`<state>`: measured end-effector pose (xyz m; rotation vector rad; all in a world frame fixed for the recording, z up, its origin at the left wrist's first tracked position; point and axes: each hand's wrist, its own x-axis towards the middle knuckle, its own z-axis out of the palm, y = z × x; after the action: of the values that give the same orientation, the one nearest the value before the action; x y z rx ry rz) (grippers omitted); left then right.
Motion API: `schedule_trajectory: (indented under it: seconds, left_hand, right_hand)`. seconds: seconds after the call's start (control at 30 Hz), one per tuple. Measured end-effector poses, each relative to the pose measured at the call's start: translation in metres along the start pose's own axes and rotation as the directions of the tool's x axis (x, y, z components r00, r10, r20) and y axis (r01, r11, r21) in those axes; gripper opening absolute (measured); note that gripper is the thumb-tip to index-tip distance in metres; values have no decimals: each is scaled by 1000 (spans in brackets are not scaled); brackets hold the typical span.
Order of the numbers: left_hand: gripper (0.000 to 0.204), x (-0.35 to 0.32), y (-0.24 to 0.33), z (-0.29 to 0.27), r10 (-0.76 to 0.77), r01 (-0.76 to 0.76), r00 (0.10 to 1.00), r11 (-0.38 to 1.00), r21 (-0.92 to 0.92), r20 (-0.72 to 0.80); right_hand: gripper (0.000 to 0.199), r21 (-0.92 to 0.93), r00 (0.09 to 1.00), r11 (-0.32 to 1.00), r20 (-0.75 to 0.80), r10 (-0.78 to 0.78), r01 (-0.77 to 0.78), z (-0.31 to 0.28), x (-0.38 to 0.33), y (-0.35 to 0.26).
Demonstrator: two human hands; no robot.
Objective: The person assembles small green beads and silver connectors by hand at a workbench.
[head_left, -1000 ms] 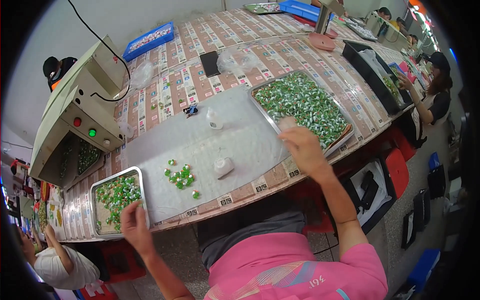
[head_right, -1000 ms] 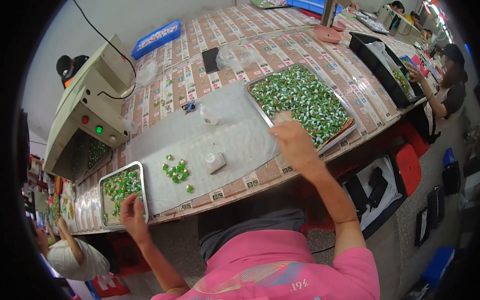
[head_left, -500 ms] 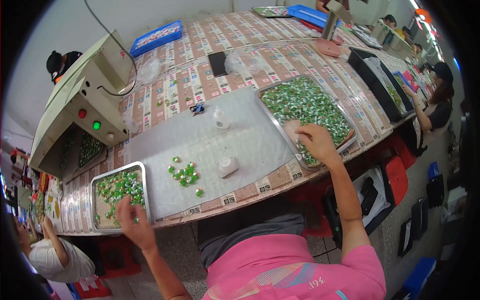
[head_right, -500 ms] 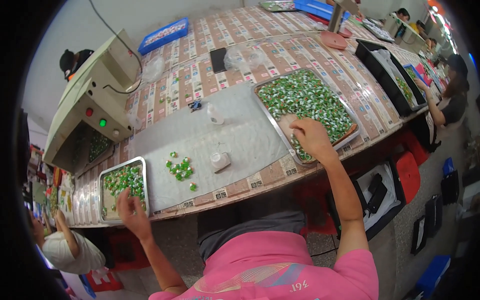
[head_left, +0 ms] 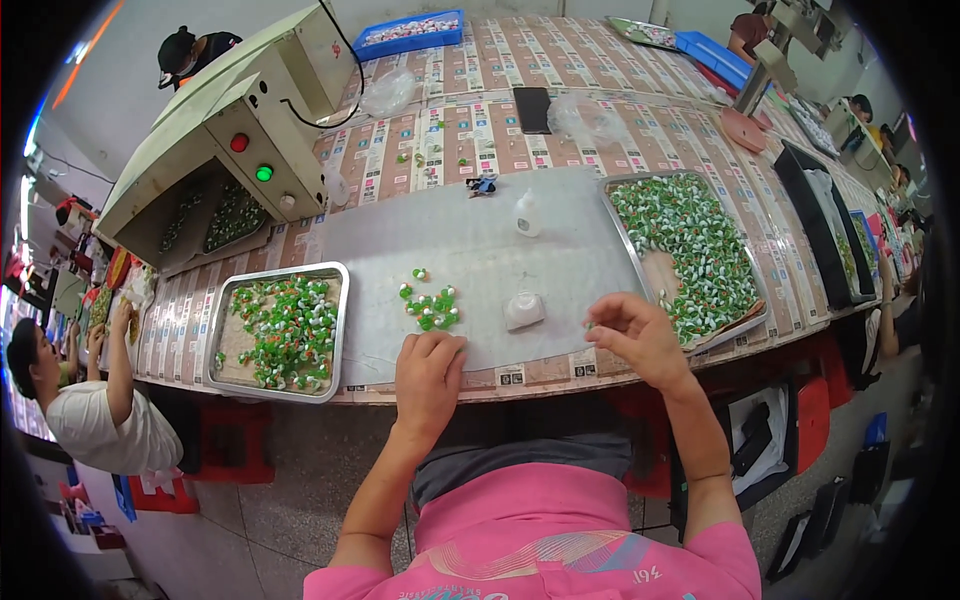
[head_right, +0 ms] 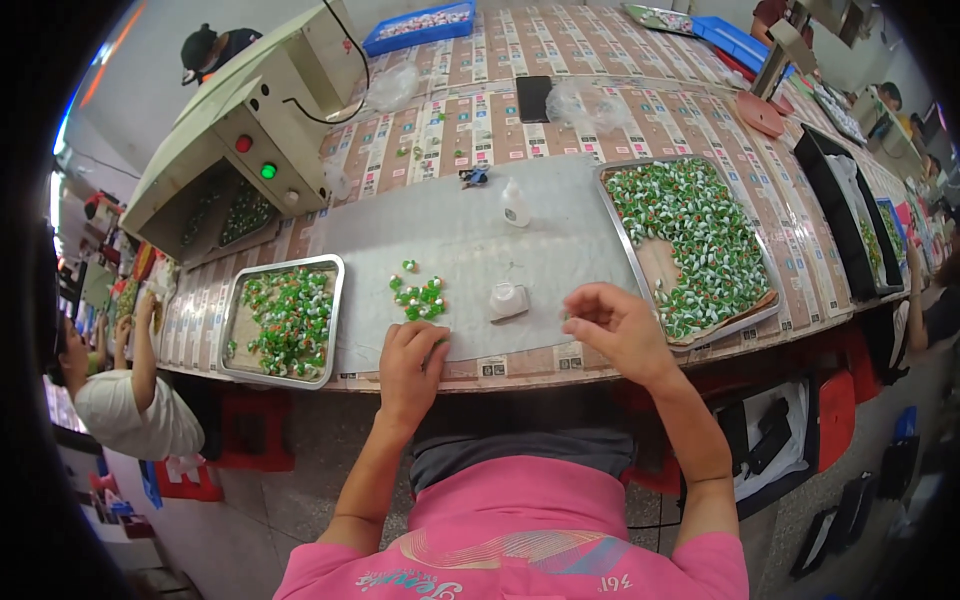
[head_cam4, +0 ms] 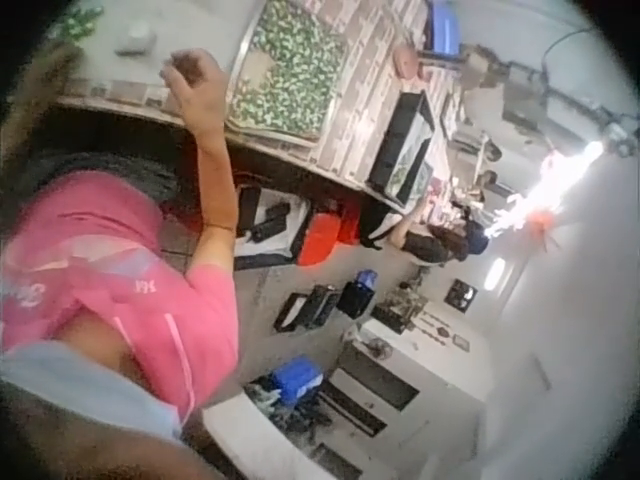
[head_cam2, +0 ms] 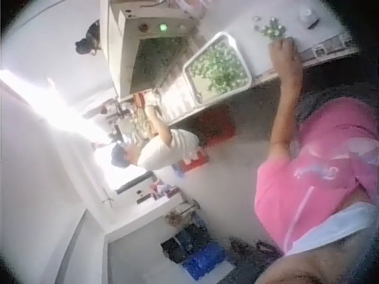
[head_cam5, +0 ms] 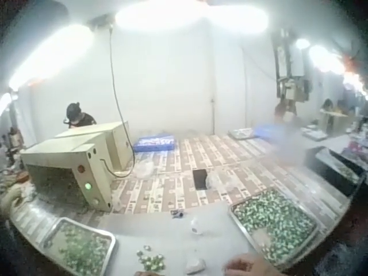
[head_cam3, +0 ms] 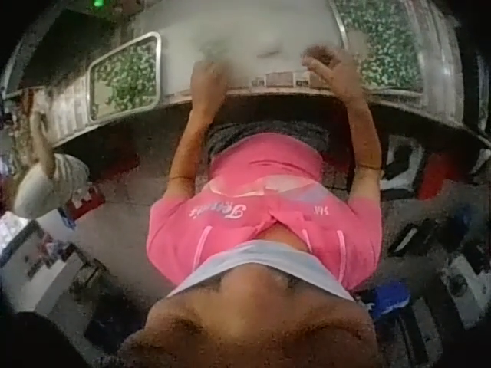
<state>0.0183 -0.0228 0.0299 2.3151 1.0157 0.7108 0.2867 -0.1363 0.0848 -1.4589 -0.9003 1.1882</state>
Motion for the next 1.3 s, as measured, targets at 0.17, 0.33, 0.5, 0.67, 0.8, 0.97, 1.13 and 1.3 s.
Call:
schedule_trajectory:
  seconds: [0.17,0.33,0.5,0.67,0.8,0.97,1.13,1.3]
  left_hand:
    - [16,-2,4,4,-62,43,996,967,-251,-67]
    - [17,-13,-4,-2,-130,103,991,750,-653,7]
    - [17,-24,-10,-15,-229,247,961,443,-862,157]
    - [20,-32,-11,-30,-274,429,883,146,-891,380]
    - [22,-37,-14,-33,-273,422,884,124,-898,378]
    - [23,-43,-21,-38,-285,446,868,82,-891,408]
    - [24,-42,-19,-37,-310,446,855,29,-895,416]
    - [25,-37,-14,-29,-300,428,851,-77,-900,430]
  right_hand:
    - [20,-174,997,984,68,-33,44,11,15,4]
    - [22,-201,984,964,91,-156,172,28,26,4]
    - [18,-327,976,920,35,-217,216,48,36,-3]
    - [19,-538,889,729,91,-448,422,71,50,-5]
    - [16,-597,886,688,87,-456,413,92,57,-11]
    - [14,-676,847,563,182,-499,476,101,66,-13]
    - [14,-711,830,499,218,-513,495,103,66,-14]
    - [19,-561,859,668,180,-478,489,104,51,-16]
